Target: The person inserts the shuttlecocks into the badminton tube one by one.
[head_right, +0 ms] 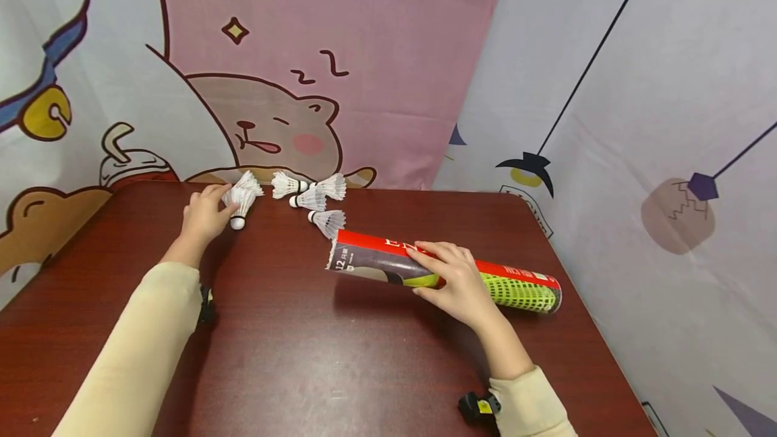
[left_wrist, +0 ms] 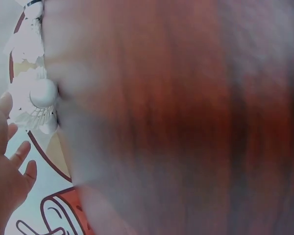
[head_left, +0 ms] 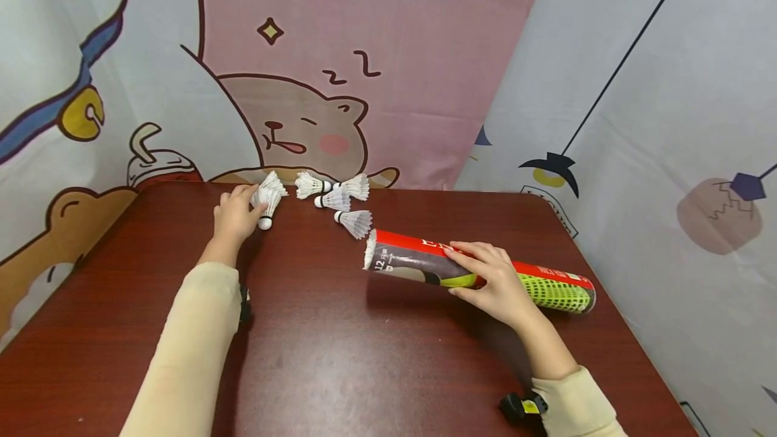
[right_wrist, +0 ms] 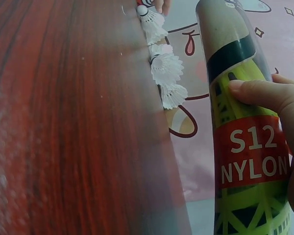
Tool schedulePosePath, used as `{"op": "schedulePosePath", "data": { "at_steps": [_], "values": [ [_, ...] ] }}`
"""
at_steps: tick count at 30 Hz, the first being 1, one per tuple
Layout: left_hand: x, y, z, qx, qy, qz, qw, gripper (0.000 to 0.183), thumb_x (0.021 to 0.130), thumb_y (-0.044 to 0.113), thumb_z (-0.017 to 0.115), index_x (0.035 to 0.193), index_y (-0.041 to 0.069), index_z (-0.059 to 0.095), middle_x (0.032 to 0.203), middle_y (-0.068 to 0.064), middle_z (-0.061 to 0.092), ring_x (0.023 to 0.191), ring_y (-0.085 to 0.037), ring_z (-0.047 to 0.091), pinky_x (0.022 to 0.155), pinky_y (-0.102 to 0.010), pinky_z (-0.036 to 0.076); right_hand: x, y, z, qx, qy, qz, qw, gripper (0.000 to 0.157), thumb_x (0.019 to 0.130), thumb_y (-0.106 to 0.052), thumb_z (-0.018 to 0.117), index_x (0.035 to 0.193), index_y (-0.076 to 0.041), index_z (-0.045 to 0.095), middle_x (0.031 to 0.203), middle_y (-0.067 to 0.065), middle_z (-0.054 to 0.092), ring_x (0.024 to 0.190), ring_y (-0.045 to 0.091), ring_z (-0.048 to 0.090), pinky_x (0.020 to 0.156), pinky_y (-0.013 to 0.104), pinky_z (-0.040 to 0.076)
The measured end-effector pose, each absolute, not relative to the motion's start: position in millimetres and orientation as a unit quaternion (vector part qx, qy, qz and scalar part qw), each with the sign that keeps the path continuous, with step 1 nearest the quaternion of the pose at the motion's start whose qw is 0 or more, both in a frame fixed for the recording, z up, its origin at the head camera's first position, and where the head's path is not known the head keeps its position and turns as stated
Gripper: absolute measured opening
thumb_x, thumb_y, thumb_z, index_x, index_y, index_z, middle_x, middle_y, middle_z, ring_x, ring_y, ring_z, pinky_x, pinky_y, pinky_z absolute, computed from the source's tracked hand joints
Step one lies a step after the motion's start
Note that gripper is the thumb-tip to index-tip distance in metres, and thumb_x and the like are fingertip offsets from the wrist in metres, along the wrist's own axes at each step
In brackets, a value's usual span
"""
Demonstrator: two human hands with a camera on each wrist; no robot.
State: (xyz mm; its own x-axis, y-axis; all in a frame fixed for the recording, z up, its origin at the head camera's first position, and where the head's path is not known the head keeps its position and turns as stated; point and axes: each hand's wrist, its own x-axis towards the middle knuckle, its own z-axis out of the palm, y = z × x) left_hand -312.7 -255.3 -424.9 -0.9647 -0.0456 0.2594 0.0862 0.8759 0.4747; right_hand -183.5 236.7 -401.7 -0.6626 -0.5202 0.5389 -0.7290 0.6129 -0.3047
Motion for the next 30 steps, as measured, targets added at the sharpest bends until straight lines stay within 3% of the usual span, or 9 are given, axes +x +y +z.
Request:
{"op": "schedulePosePath", "data": {
  "at_steps": [15, 30],
  "values": [
    [-308.8, -258.0, -433.3, 0.008, -0.952, -0.264, 0.153, 0.043, 0.093, 0.017, 0.062, 0.133, 0.002, 0.053, 0.129, -0.022, 0.05, 0.112, -0.044, 0.04, 0.085, -0.06, 0.033, -183.3, 236.4, -402.9, 0.356, -0.877, 0.254, 0.199, 0.076, 0.066, -0.016, 0.089, 0.135, -0.021, 0.057, 0.134, 0.003, 0.054, 0.118, 0.023, 0.045, 0.093, 0.046, 0.032],
    [-304.9, -252.8, -440.4, -0.011, -0.924, -0.303, 0.235, 0.027, 0.091, 0.017, 0.067, 0.11, -0.002, 0.067, 0.096, -0.019, 0.064, 0.1, -0.038, 0.049, 0.082, -0.055, 0.038, -182.9, 236.0, -402.5, 0.356, -0.877, 0.256, 0.198, 0.075, 0.066, -0.015, 0.089, 0.135, -0.02, 0.058, 0.132, 0.008, 0.055, 0.119, 0.024, 0.044, 0.094, 0.047, 0.031]
  ]
}}
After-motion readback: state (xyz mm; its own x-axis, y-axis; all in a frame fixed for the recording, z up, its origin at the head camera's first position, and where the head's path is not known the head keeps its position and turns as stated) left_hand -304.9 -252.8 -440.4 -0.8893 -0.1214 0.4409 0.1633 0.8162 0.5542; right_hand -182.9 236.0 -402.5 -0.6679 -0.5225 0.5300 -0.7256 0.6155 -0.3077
